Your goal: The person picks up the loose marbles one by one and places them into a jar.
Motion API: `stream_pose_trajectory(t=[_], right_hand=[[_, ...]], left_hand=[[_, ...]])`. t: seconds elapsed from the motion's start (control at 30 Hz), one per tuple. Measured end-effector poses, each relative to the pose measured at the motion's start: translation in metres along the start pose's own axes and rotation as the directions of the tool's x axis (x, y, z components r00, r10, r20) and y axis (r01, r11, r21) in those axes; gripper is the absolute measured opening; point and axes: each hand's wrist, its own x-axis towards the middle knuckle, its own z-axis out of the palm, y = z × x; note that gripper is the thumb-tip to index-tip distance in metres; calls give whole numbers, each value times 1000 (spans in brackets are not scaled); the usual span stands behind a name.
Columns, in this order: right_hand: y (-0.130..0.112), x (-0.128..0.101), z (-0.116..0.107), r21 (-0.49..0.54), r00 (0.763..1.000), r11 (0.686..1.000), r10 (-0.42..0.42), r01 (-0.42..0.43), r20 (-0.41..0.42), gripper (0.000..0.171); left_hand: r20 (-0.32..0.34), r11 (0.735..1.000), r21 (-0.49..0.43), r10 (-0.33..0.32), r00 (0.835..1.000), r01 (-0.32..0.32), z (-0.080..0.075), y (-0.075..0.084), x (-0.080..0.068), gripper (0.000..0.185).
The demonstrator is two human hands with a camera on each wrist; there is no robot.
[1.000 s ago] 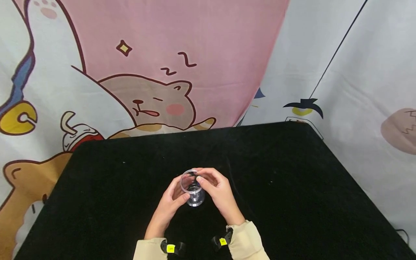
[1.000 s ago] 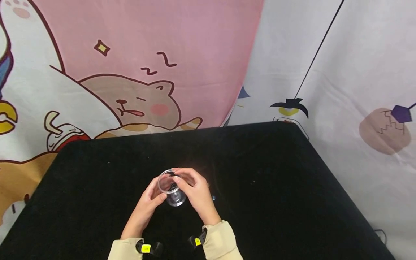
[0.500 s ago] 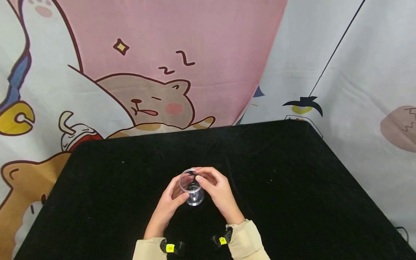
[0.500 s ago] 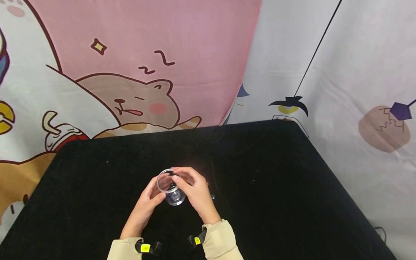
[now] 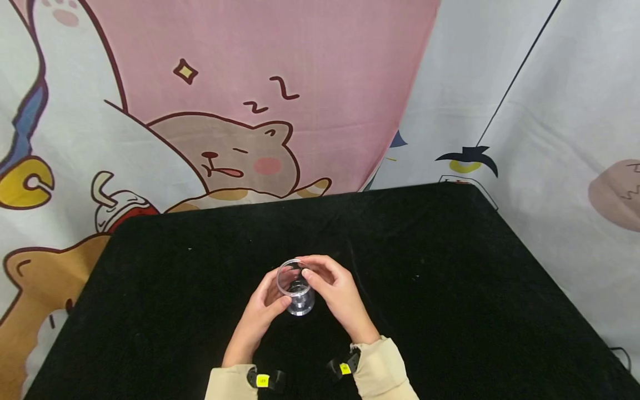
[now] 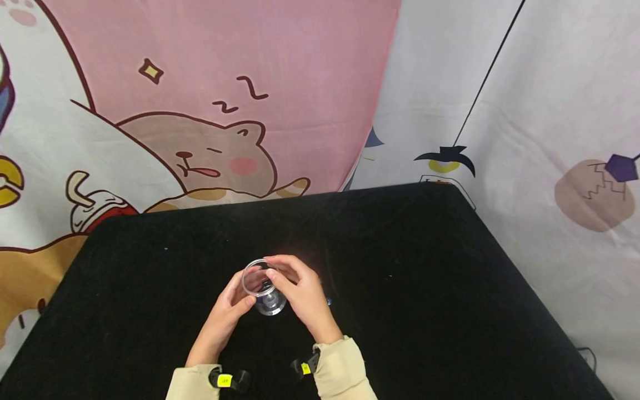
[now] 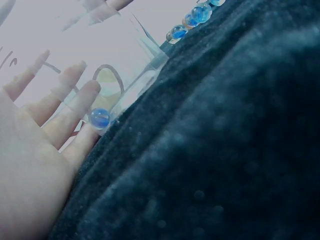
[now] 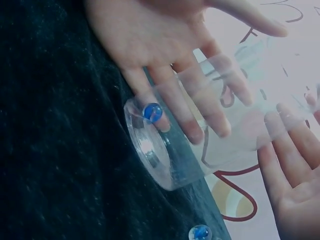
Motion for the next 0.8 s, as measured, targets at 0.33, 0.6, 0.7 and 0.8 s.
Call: stream_pose_trajectory(t=[0.33,0.6,0.7,0.8], right_hand=[[-2,1,-15,-88,996,995,33,-40,-80,25],[0,3,-28,-131,984,988,58,-81,-170,19],[8,4,-36,-137,979,984,89,-114,-182,19],[19,6,-45,-150,974,977,125,-154,-186,21]], left_hand=[[0,1000,9,-20,1000,20,6,23,-2,46],[13,1000,11,26,1000,-26,5,19,-1,46],[18,999,1,35,999,-35,3,10,0,47],[13,1000,-4,28,1000,-28,1,3,1,47]])
